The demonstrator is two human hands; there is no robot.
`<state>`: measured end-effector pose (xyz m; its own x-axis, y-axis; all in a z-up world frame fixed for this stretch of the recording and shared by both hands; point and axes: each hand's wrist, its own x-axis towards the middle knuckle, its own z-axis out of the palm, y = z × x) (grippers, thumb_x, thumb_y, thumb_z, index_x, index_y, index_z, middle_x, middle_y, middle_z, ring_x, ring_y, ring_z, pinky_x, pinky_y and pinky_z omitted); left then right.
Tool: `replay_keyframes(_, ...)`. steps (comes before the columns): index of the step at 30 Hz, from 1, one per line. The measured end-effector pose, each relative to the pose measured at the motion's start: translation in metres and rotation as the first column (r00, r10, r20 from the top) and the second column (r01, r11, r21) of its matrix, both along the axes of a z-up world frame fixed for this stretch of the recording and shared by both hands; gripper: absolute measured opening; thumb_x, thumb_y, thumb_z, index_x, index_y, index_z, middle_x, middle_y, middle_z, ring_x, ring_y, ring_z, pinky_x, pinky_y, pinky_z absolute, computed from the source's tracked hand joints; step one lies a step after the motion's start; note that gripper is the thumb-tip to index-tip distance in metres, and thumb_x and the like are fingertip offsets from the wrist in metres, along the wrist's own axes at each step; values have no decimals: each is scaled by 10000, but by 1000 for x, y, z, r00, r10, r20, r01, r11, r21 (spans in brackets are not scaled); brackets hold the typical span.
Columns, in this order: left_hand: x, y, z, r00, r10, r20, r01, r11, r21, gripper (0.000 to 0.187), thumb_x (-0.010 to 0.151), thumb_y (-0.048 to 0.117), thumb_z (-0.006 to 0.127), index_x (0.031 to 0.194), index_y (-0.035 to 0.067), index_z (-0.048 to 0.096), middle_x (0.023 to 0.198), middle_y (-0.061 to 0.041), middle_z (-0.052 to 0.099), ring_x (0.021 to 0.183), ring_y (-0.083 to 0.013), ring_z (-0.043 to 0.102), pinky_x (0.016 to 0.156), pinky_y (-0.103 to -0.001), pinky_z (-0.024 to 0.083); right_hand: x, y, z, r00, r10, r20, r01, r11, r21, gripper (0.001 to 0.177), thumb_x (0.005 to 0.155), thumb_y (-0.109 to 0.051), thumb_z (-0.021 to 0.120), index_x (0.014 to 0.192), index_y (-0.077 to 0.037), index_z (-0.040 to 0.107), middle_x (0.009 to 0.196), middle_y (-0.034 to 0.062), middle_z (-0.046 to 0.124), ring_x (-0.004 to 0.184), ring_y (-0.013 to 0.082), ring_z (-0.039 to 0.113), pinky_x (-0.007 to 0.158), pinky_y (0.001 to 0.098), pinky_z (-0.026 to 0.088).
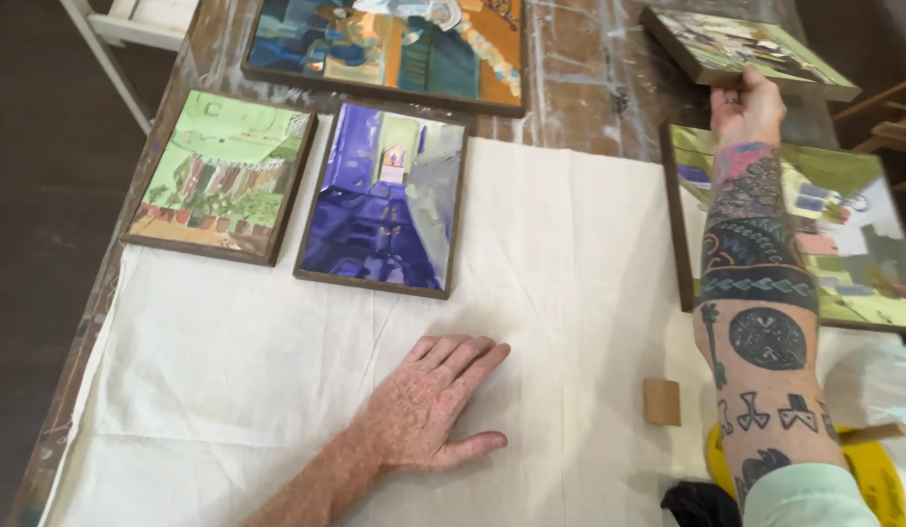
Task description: Lining the interior of a wooden frame with adhesive paper tape
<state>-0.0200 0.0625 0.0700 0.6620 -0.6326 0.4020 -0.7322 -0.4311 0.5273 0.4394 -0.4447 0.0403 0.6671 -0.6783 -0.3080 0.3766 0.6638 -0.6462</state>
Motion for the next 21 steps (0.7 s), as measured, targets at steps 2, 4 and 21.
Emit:
replay_keyframes(2, 1, 0, 2, 1000, -11, -1, 11, 1000, -7, 783, 961, 579, 525, 1448, -31, 467, 1394, -208, 560, 1213, -372, 547, 995, -488, 405, 4, -3, -5, 999, 8, 47, -11, 999, 53, 208, 859, 225, 592, 1065, 200, 582, 961, 388, 686, 841, 495, 703, 816, 689, 655)
replay_keyframes(4, 0, 0, 2, 1000, -10, -4, 10, 1000, -7, 790, 957, 587, 528, 1447, -30, 470, 1387, -207, 560, 1210, -372, 545, 994, -489, 403, -41, 38, 30, 995, 49, -83, -53, 997, -47, 427, 873, 110, 678, 1278, 130, 543, 1259, 348, 570, 1121, 486, 608, 998, 644, 548)
replay_keyframes(21, -9, -6, -21, 992, 120, -30, -124, 960, -253, 537, 1025, 399, 553, 1382, -2, 554, 1314, -194, 595, 1242, -357, 576, 1090, -472, 444, -142, 289, 123, 786, 425, -449, -470, -62, -881, 237, 1091, -334, 654, 904, -217, 740, 814, -69, 697, 690, 7, 625, 595, 184, 467)
